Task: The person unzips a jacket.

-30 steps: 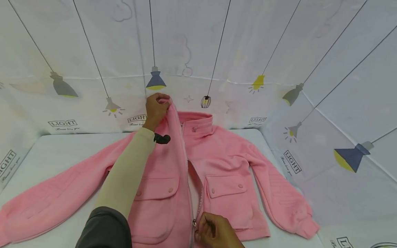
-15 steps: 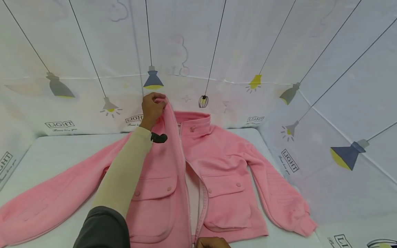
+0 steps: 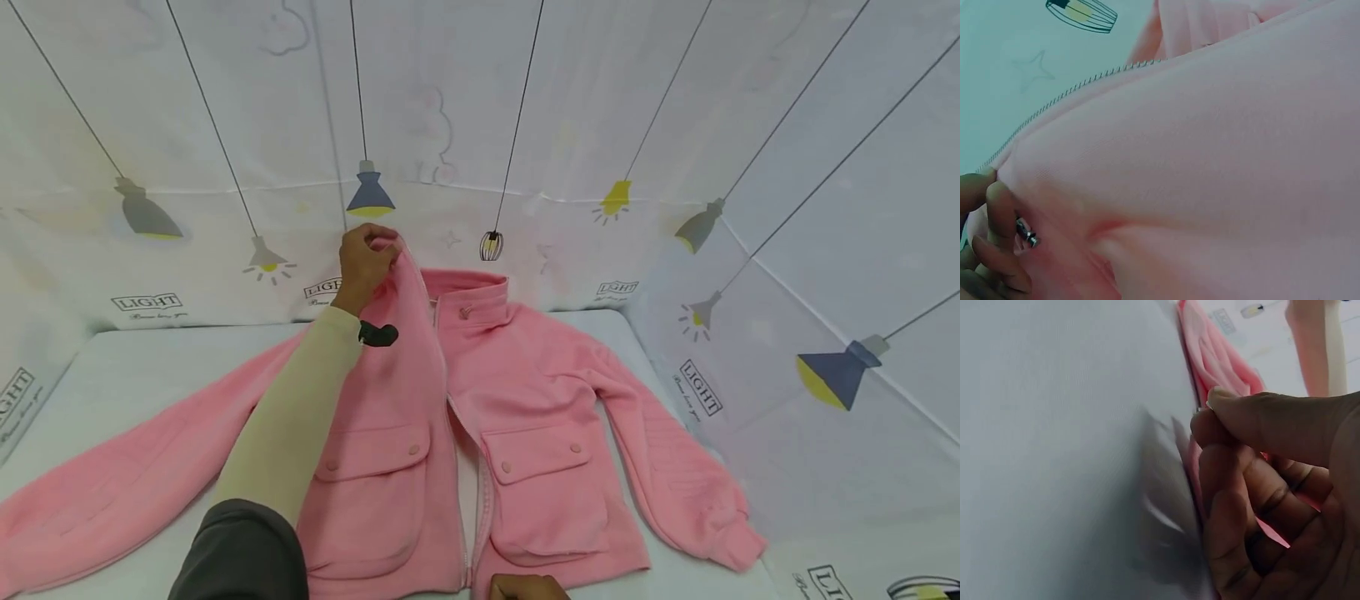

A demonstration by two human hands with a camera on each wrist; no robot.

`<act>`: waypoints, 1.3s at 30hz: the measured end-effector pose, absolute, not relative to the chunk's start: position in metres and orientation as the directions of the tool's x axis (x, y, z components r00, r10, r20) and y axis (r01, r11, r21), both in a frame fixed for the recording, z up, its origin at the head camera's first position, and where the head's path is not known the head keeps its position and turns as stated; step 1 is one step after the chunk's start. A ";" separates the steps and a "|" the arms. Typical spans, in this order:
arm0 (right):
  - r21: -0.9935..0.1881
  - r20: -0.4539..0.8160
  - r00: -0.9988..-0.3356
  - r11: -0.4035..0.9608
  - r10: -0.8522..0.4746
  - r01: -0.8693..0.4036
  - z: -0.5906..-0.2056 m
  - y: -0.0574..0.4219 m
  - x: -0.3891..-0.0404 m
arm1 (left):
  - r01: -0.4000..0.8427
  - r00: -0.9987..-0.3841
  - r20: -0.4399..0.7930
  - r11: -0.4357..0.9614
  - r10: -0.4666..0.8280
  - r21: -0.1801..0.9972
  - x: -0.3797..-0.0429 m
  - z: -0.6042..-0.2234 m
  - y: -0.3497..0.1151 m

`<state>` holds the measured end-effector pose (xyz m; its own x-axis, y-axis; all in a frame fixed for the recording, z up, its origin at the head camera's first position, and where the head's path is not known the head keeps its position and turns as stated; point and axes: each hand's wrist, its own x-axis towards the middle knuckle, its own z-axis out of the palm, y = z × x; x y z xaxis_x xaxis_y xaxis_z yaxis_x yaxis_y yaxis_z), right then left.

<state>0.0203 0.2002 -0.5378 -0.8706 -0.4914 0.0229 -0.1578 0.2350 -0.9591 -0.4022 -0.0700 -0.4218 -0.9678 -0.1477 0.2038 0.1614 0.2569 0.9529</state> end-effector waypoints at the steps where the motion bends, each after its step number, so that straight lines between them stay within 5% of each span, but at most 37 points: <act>1: -0.941 -0.031 -0.874 0.308 -0.484 -0.138 -0.532 0.202 0.020 | 0.166 -0.969 0.205 0.256 -0.135 0.952 -0.401 -0.422 -0.071; 6: -0.914 -0.094 -0.866 0.388 -0.491 -0.121 -0.525 0.202 0.015 | 0.212 -0.972 0.231 0.261 -0.044 0.942 -0.394 -0.423 -0.074; 14: -0.825 0.093 -0.833 0.426 -0.546 -0.371 -0.538 0.215 0.002 | 0.269 -0.962 0.270 0.331 0.044 0.904 -0.363 -0.429 -0.085; 24: -0.891 -0.013 -0.852 0.392 -0.524 -0.228 -0.507 0.219 -0.010 | 0.335 -0.940 0.282 0.381 0.189 0.862 -0.309 -0.452 -0.096; 39: -0.852 0.123 -0.849 0.384 -0.514 -0.355 -0.495 0.214 -0.017 | 0.478 -0.877 0.331 0.689 0.348 0.544 -0.240 -0.470 -0.093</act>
